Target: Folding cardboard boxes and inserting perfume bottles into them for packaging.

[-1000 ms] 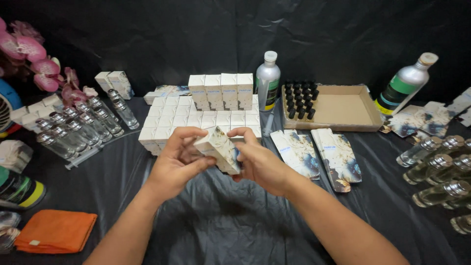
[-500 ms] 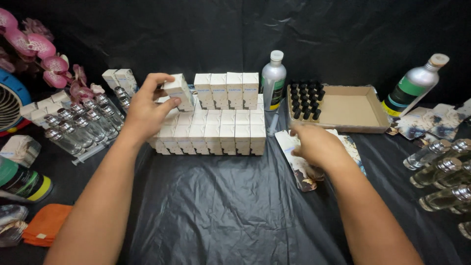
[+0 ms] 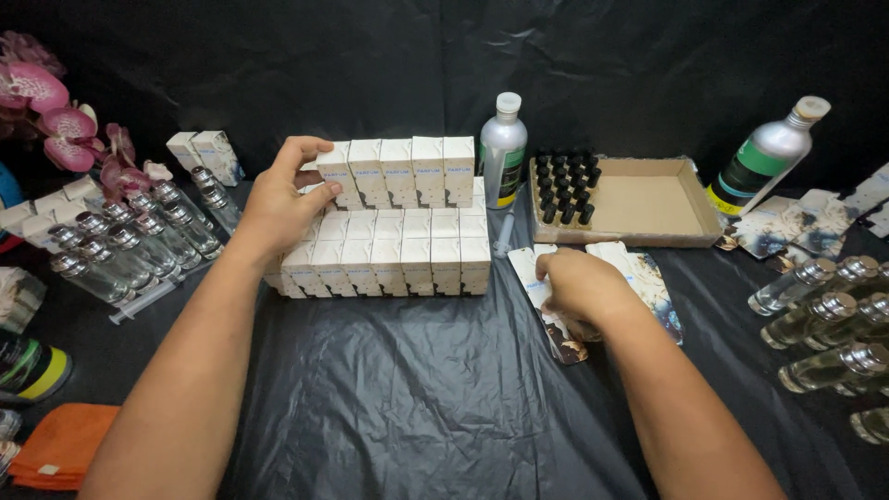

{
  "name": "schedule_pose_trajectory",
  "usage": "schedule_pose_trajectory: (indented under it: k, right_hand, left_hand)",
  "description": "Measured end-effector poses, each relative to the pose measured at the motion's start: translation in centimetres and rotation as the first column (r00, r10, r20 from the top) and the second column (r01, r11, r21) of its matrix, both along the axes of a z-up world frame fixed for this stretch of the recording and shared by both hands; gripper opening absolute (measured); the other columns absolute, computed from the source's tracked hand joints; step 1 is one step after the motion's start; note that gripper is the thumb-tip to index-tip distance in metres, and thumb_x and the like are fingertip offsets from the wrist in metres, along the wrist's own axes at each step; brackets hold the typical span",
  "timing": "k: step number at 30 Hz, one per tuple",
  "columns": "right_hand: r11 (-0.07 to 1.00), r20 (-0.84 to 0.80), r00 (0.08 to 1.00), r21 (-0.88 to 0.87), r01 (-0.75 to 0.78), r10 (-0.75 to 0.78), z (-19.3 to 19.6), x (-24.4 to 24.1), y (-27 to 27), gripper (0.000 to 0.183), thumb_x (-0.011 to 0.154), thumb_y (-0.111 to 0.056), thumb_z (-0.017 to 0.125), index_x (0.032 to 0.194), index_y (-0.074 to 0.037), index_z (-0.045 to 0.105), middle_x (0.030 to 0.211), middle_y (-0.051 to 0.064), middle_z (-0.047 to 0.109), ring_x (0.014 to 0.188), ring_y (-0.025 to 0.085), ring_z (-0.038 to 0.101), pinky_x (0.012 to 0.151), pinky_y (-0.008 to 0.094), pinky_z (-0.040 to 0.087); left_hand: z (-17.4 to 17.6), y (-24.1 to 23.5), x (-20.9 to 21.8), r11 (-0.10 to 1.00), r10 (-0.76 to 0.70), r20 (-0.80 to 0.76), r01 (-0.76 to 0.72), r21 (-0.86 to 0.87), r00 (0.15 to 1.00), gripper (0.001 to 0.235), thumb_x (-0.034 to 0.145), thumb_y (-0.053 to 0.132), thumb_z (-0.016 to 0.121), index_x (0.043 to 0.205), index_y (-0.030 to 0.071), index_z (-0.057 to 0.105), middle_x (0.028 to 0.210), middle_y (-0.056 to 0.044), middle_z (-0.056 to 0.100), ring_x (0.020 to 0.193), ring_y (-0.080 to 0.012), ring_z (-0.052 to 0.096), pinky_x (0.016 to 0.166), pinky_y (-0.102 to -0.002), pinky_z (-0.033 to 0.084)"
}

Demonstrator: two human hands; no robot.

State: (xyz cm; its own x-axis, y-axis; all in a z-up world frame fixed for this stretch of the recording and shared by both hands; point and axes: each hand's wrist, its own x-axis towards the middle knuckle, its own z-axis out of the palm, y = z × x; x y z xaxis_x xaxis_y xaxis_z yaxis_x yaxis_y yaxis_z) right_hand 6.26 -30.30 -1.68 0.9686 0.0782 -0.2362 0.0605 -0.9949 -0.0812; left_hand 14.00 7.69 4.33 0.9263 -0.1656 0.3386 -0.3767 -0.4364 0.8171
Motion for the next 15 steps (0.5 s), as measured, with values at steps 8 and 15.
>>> schedule_pose_trajectory:
  k: [8,15]
  right_hand:
    - [1.000,-0.011,1.000,0.015,-0.009,0.009,0.48,-0.31,0.16,0.042,0.077,-0.020,0.087,0.117,-0.015,0.074,0.112,0.018,0.072,0.110,0.040,0.072,0.095,0.048,0.057]
    - [1.000,0.009,1.000,0.012,-0.018,0.018,0.93,-0.62,0.40,0.042,0.076,-0.019,0.088,0.115,-0.013,0.075,0.109,0.019,0.073,0.107,0.041,0.073,0.093,0.048,0.058]
  left_hand:
    - [0.65,-0.67,-0.86,1.000,0.011,-0.018,-0.011,-0.006,1.000,0.048,0.095,-0.001,0.069,0.137,0.016,0.052,0.140,-0.025,0.058,0.127,-0.0372,0.061,0.092,-0.040,0.061]
    - [0.48,-0.64,-0.76,1.000,0.017,-0.017,-0.017,-0.014,1.000,0.048,0.095,-0.001,0.068,0.137,0.014,0.052,0.139,-0.024,0.059,0.126,-0.0365,0.062,0.091,-0.039,0.061]
